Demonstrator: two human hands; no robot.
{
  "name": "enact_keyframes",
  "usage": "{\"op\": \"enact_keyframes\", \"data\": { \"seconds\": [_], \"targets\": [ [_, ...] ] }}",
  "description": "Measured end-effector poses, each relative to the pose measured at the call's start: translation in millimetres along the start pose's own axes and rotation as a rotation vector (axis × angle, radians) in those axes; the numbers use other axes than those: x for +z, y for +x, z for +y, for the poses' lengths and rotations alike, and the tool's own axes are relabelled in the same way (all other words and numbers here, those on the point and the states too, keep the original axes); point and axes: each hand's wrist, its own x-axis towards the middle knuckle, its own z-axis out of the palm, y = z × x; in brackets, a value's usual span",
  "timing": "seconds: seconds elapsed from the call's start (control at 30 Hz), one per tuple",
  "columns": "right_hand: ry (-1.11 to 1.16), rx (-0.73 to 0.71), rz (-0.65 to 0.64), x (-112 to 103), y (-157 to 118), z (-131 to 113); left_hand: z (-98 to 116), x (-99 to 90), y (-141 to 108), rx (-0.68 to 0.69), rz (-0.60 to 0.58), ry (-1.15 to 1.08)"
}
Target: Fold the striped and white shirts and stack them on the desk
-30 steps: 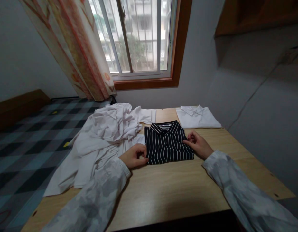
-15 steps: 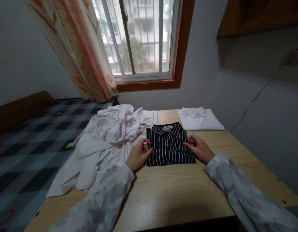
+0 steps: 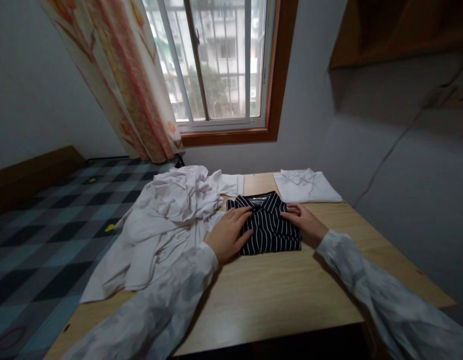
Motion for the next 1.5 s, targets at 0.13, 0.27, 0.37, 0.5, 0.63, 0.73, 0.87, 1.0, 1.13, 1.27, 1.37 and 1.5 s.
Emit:
{"op": "enact_keyframes", "data": {
  "seconds": [0.13, 0.27, 0.37, 0.5, 0.63, 0.73, 0.87, 1.0, 1.13, 1.27, 1.37, 1.5],
  "targets": [
    [0.151, 0.229, -0.066, 5.8, 7.4, -12.6, -9.9, 25.7, -2.0, 0.004, -0.177, -0.001],
    [0.252, 0.366, -0.226, 11.3, 9.5, -17.2, -16.4, 37.0, -9.6, -0.016, -0.200, -0.002],
    [0.246, 0.336, -0.257, 17.1, 13.1, -14.1, -15.6, 34.9, -12.6, -0.003, -0.190, -0.007],
    [0.045, 0.098, -0.167, 22.7, 22.3, -3.2, -13.3, 31.7, -15.6, 0.005, -0.134, -0.052],
    [-0.088, -0.101, -0.100, 25.2, 28.6, 2.9, -11.9, 28.6, -17.0, 0.004, -0.063, -0.099],
    [-0.038, -0.144, -0.128, 22.0, 34.4, -4.9, -11.9, 25.0, -16.7, -0.012, -0.018, -0.127],
    [-0.020, -0.194, -0.146, 6.2, 55.9, -33.5, -15.7, 23.8, -17.3, -0.059, 0.084, -0.172],
    [-0.018, -0.241, -0.149, -16.0, 93.2, -69.2, -21.2, 28.5, -19.9, -0.083, 0.115, -0.192],
    [-0.047, -0.287, -0.170, -35.0, 134.1, -98.7, -22.8, 30.7, -22.2, -0.095, 0.089, -0.189],
    [-0.032, -0.318, -0.145, -57.3, 172.9, -120.4, -21.4, 28.8, -22.7, -0.105, 0.080, -0.183],
    [-0.043, -0.280, -0.087, -85.2, 199.3, -124.4, -21.1, 28.3, -22.7, -0.105, 0.072, -0.177],
    [-0.139, -0.127, 0.107, -134.2, 217.1, -96.1, -22.1, 29.3, -22.6, -0.110, 0.074, -0.182]
  ]
}}
